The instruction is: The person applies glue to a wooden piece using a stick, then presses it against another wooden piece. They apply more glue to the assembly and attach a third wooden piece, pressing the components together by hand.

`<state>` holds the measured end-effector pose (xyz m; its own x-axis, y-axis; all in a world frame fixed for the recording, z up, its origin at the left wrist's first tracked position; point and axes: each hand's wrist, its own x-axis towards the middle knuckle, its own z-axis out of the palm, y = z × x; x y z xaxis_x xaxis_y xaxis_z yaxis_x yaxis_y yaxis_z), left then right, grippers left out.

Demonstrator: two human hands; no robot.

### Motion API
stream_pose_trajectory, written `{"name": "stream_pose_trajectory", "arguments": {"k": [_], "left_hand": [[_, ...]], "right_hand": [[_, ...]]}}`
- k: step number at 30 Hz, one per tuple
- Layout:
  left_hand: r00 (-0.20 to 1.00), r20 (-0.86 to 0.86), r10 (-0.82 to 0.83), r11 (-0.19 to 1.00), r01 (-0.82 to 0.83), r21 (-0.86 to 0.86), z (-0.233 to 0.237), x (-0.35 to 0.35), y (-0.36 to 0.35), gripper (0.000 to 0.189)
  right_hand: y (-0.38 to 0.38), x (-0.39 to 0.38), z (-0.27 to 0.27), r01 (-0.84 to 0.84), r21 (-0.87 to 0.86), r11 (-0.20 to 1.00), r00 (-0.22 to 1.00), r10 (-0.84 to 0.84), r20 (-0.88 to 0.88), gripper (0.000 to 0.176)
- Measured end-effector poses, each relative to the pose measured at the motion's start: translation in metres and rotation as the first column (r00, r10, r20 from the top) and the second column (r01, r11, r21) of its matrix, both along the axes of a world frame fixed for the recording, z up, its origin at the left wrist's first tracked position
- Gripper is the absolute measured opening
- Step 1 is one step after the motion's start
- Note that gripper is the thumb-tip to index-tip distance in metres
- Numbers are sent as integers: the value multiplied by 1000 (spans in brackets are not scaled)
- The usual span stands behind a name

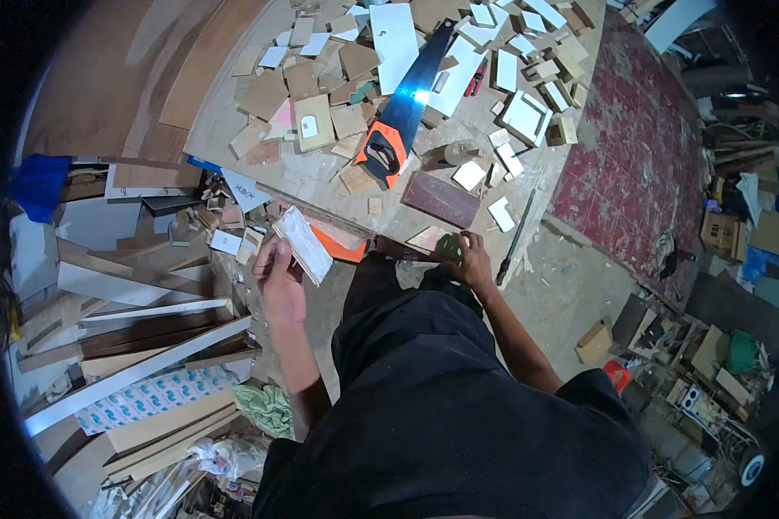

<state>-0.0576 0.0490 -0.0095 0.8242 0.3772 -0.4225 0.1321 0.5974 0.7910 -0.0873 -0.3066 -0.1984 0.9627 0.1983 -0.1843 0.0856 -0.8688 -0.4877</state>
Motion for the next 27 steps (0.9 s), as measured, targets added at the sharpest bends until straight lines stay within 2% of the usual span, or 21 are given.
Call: {"name": "stream_pose_trajectory", "arguments": {"k": [3, 7, 12, 14, 16, 19, 27], "left_hand": [[998, 16, -67, 998, 67, 22, 1, -3, -10, 26], [997, -7, -71, 997, 71, -7, 6, -3, -28, 22], [992, -19, -122, 992, 122, -3, 5, -5, -42, 20], [985, 35, -167, 986, 168, -23, -4, -9, -45, 20], [989, -13, -146, 989, 146, -29, 5, -8, -57, 22], [976, 10, -218, 976, 218, 2, 10, -9, -65, 27], [980, -9, -201, 980, 201, -1, 14, -13, -70, 25]], "right_hand": [[4, -7, -5, 115, -20, 993, 993, -115, -28, 74], [-3, -8, -13, 84, -71, 994, 996, -84, 1, 77], [-6, -7, -17, 72, -52, 996, 997, -73, -17, 72], [-7, -6, -19, 76, -43, 996, 997, -76, -14, 69], [-9, -7, -23, 76, -37, 996, 997, -76, -12, 67], [-10, -4, -25, 59, -77, 995, 998, -60, -5, 63], [-13, 1, -11, 25, -131, 991, 995, -37, -88, 57]]}}
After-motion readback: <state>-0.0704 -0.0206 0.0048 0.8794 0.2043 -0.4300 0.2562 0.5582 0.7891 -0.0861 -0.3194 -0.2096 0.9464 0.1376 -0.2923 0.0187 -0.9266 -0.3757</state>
